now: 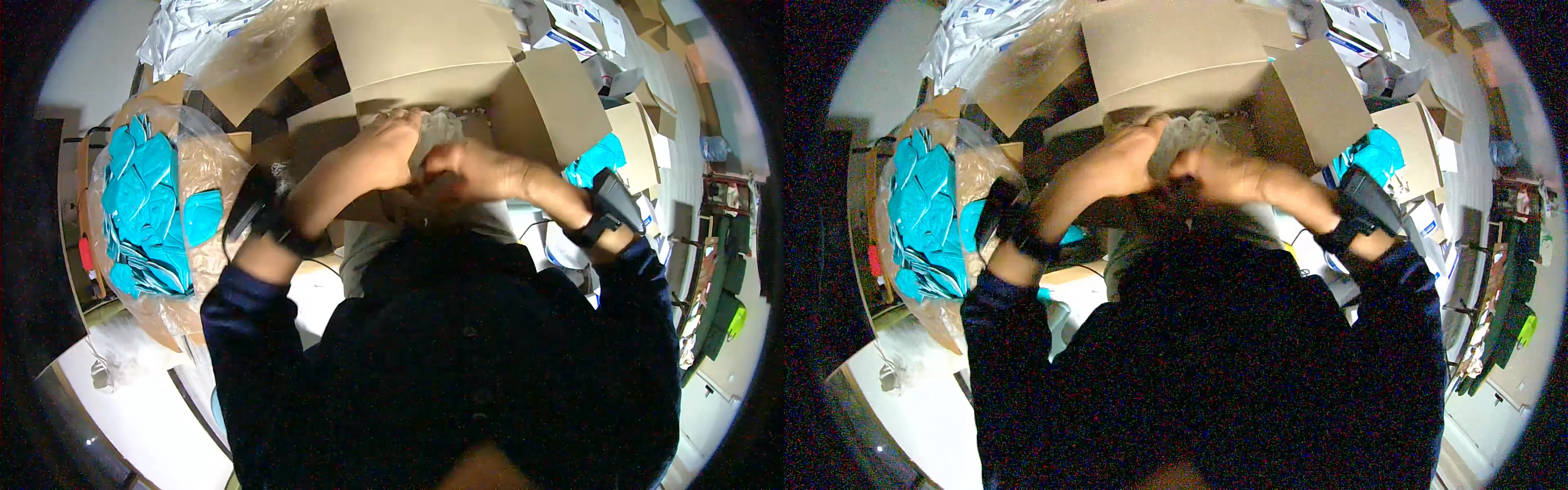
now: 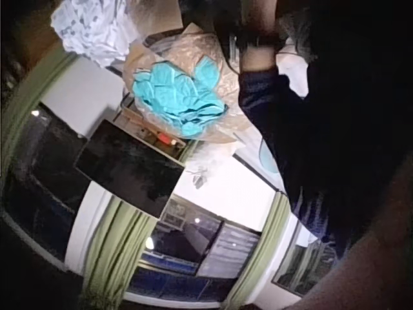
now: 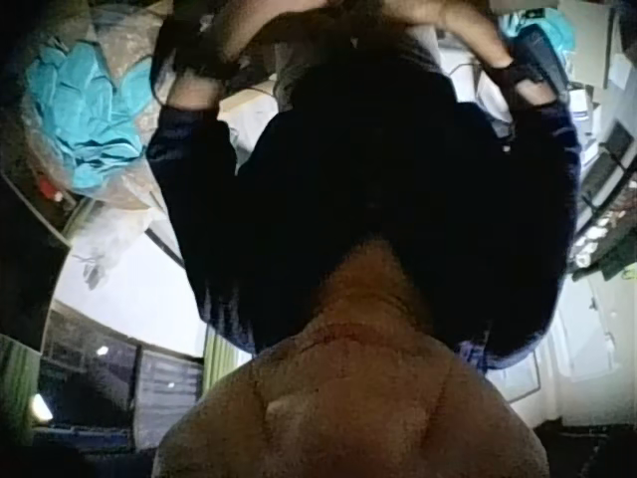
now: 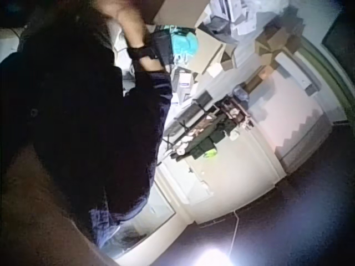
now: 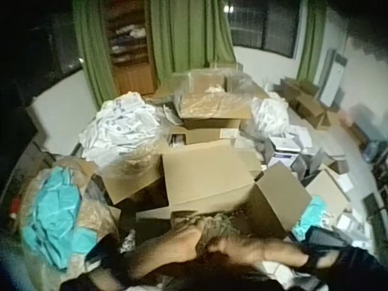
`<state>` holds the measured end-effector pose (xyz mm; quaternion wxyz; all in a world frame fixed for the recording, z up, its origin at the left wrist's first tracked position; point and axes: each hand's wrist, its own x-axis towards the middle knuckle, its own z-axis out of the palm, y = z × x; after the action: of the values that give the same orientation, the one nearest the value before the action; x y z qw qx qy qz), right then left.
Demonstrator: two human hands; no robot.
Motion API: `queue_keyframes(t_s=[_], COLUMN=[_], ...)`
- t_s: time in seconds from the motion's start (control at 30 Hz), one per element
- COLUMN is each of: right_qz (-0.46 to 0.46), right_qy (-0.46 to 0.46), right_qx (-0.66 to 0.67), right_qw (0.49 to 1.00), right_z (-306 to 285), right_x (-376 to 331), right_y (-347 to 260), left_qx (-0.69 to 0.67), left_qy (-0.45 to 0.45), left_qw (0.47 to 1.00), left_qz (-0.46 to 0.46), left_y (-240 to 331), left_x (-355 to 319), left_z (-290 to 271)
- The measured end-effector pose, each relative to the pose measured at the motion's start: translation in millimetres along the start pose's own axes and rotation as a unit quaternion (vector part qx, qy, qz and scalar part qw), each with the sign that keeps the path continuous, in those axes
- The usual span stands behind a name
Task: Sorting and packing green protective masks and white elastic bands into boxes.
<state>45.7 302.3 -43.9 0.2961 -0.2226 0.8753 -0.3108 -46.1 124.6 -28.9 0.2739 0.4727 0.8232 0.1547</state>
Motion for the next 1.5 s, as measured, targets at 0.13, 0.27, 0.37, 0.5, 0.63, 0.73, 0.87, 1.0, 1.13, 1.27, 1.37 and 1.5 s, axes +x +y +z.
queue_keyframes(t_s=[0.13,0.27,0.37,0.5,0.63,0.73,0.87,1.0,1.13,1.27,1.37,1.5], right_qz=[0.124,0.161,0.098,0.089,0.016,-0.018,-0.009,0.148,0.181,0.170,0.143,0.104], right_qy=[0.018,0.016,0.202,0.253,0.400,0.450,0.418,-0.016,-0.027,-0.077,-0.077,0.019], right_qx=[-0.169,-0.173,-0.115,-0.002,0.079,0.044,0.105,-0.151,-0.196,-0.214,-0.176,-0.008], right_qw=[0.978,0.972,0.968,0.963,0.913,0.892,0.902,0.977,0.963,0.959,0.971,0.994], right_z=[-39,18,58,-20,-58,-75,-76,-52,-49,-39,-14,42], right_x=[0,11,32,-17,-72,-88,-93,-63,-33,-5,14,12], right_y=[0,82,100,5,-35,-50,-51,-11,9,44,82,105], left_qx=[0.158,0.130,0.065,-0.071,-0.134,-0.112,-0.200,0.148,0.057,0.134,0.102,-0.136], left_qy=[-0.113,-0.122,-0.057,0.123,0.298,0.348,0.355,0.120,-0.031,-0.079,-0.056,-0.004], left_qw=[0.968,0.971,0.987,0.988,0.941,0.921,0.906,0.970,0.995,0.966,0.965,0.965], left_qz=[-0.162,-0.157,-0.137,-0.066,0.091,0.133,0.114,0.149,-0.069,-0.205,-0.237,-0.226], left_y=[-5,5,4,12,38,62,78,-12,15,1,-16,-27], left_x=[40,47,47,18,-8,-23,-32,3,25,58,77,75], left_z=[35,56,59,14,-33,-64,-80,5,1,30,71,110])
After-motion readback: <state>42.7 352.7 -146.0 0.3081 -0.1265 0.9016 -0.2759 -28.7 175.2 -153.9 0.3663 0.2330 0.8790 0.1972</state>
